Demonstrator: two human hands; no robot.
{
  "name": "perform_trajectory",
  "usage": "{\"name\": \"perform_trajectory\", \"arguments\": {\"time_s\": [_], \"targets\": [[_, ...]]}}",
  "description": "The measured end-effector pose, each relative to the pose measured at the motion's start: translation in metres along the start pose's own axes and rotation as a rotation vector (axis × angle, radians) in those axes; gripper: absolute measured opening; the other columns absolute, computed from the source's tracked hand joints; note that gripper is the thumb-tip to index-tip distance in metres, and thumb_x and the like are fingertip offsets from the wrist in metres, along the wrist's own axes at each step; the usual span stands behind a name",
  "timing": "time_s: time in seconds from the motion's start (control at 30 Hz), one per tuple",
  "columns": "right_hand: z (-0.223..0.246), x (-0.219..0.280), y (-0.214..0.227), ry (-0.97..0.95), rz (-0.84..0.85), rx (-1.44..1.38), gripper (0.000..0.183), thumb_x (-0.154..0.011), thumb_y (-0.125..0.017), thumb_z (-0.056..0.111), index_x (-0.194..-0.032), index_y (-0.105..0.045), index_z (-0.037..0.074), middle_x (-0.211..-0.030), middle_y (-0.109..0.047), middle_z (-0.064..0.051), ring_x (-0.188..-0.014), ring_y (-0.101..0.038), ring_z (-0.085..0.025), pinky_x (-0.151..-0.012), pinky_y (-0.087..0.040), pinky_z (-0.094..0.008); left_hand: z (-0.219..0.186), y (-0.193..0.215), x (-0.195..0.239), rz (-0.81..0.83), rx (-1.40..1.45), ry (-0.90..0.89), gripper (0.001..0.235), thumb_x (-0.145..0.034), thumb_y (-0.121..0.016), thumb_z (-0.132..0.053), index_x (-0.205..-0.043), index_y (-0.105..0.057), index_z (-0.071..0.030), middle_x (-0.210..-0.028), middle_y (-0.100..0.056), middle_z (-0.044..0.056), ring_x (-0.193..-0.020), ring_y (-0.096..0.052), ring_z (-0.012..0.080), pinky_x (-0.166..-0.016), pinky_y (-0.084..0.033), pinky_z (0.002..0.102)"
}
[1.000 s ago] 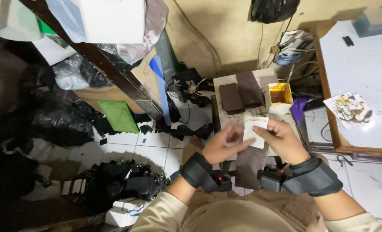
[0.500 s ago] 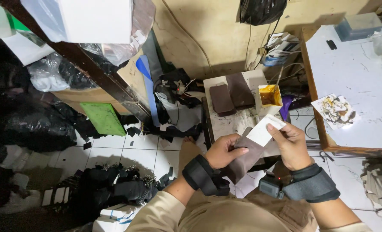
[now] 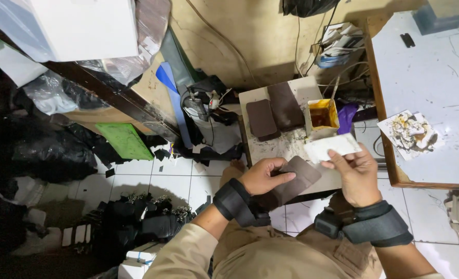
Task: The person sits at a small work table assembling brown leather pieces. They hold a leather component, place a white strip against it, dip an applicator into a yellow glue container, and spread glue along the edge of the leather piece, repeating the process on successive components and setting finished pieces aside.
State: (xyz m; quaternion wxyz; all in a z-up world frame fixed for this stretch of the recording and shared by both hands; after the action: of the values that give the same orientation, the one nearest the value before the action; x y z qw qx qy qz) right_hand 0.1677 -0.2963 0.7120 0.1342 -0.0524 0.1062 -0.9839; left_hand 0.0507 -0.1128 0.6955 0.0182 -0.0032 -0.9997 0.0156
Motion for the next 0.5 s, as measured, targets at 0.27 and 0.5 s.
{"name": "perform_trajectory", "arguments": {"time_s": [0.27,0.5], "targets": [[-0.039,0.005,-0.001,-0.258,-0.016,-0.096,0.024,-0.089,-0.074,-0.003,-0.105,-0.058,0.004,-0.097,-0.075,-0.018,-0.08,-0.076,-0.028,-0.069,-0.068,-0.041,-0.006,0.008,-0.012,0.024,-0.075,-0.001,0.016,-0.095,-0.077,-0.023,-0.1,-0.071,-0.009,-0.082,-0.072,0.002,-0.083,-0.057,0.0093,-0.081,-0.051,0.032],[-0.075,0.006,0.004,-0.365,-0.025,-0.142,0.028,-0.087,-0.076,-0.001,-0.11,-0.062,0.004,-0.097,-0.075,-0.02,-0.08,-0.076,-0.03,-0.069,-0.067,-0.044,0.015,0.021,-0.018,-0.022,-0.221,0.026,0.022,-0.091,-0.076,-0.027,-0.098,-0.07,-0.008,-0.074,-0.068,0.007,-0.077,-0.059,0.0141,-0.077,-0.052,0.035]]}}
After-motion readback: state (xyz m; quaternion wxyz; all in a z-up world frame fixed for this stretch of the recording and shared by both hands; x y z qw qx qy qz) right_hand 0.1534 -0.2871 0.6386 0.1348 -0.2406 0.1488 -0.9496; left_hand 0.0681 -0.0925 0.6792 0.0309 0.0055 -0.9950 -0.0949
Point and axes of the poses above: each hand's wrist, its own x-axis away from the middle knuckle, its own y-axis out of the back of the hand, z = x × y, the point moved 9 cm from there along -x, towards the middle knuckle
